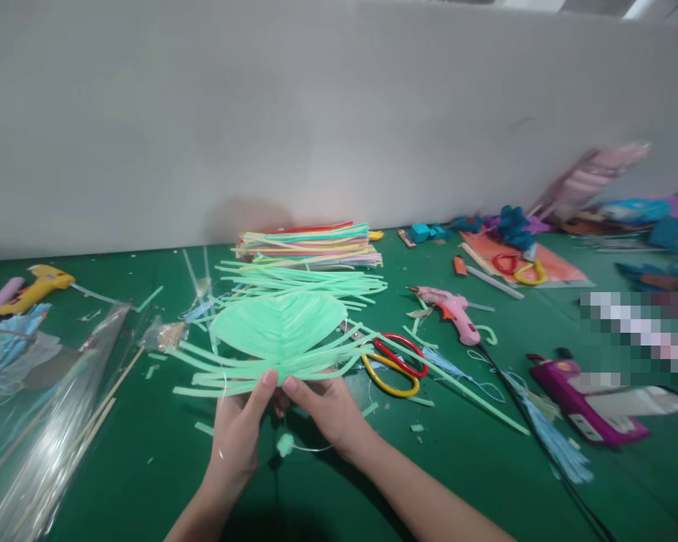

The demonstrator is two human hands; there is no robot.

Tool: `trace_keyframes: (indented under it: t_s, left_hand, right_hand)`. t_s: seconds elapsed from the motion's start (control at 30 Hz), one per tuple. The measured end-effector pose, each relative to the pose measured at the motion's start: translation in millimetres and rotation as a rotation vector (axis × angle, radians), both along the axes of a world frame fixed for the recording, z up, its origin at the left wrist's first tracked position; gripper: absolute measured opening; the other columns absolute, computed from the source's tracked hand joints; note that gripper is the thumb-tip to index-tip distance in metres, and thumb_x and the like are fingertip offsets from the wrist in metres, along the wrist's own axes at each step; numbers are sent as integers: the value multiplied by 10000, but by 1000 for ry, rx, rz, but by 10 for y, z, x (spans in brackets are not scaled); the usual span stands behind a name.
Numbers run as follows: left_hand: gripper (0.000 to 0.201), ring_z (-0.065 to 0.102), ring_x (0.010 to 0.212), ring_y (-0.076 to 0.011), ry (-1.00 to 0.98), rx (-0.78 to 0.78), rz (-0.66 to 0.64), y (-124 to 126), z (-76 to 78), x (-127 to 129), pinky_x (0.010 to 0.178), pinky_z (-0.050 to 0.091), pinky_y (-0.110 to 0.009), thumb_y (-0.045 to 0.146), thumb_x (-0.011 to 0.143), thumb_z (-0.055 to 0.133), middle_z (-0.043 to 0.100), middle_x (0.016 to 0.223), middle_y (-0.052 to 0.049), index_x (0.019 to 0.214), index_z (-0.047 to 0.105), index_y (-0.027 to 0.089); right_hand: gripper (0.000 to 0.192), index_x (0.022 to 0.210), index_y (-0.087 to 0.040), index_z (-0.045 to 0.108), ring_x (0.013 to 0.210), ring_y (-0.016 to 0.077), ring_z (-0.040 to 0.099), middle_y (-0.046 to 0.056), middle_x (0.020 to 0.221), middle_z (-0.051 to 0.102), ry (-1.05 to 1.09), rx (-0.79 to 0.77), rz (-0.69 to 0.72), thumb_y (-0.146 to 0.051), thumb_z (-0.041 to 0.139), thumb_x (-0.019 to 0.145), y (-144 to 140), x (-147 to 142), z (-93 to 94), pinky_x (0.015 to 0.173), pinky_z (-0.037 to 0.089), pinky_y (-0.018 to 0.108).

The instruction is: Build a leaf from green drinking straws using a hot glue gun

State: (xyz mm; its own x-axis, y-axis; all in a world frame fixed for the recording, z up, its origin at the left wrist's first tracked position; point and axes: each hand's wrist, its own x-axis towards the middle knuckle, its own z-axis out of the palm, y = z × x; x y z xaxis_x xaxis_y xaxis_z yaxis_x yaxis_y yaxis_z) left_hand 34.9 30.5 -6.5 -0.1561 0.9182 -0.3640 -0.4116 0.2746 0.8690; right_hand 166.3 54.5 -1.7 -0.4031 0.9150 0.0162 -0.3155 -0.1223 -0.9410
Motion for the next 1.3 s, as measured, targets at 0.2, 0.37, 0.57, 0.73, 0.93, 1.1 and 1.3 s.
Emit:
trace_keyframes:
  t_s: [0.2,0.37,0.57,0.73,0.93,1.1,1.3]
  left_hand:
    - [234,530,575,-116,29,133,57,61,95,45,522,445,-230,319,693,827,597,615,26,692,656,160]
    - [236,594,606,-120,-7,152,51,75,128,16,521,482,-223,308,677,838,658,693,15,785,691,158]
    - [355,683,664,-196,-63,38,-12,64,71,44,547,544,-279,410,638,846,741,788,-67,805,724,122]
    - [352,725,713,-224,-60,-14,5,99,123,-111,573,559,-262,381,659,837,759,752,-73,877,749,120]
    - [371,710,626,-206,-31,-8,-32,88,202,-274,584,571,-275,356,679,828,774,822,-129,899,755,66]
    - [585,720,973,-289,-71,96,-9,89,198,-221,719,614,-308,239,656,841,762,1074,-97,1207,668,149]
    - [617,717,1009,-278,-134,143,39,98,195,-230,799,617,-291,243,703,822,766,1077,-92,1280,619,161]
  right_hand:
    - [520,693,-166,623,700,153,560,20,693,610,-257,161,-45,-582,442,945,9,16,-98,728,438,268]
    - [513,698,-181,598,647,154,525,8,643,580,-220,61,-249,-654,507,876,35,30,-39,686,442,273]
    - [468,598,-178,556,574,131,501,-9,571,530,-199,72,-83,-569,605,850,22,30,-34,601,414,259]
    - [281,1009,-195,693,893,184,618,32,937,688,-8,55,34,-322,751,766,67,85,-79,874,475,318]
    - [408,1063,-234,703,953,176,653,29,1035,716,370,-280,-56,-231,816,671,138,190,20,844,537,306]
    - [387,986,-189,721,740,129,672,24,891,732,250,-325,-198,-338,864,659,130,190,31,690,574,251]
    - [384,778,-162,654,593,148,661,-2,649,683,80,-253,-221,-459,853,639,171,178,-6,522,525,238]
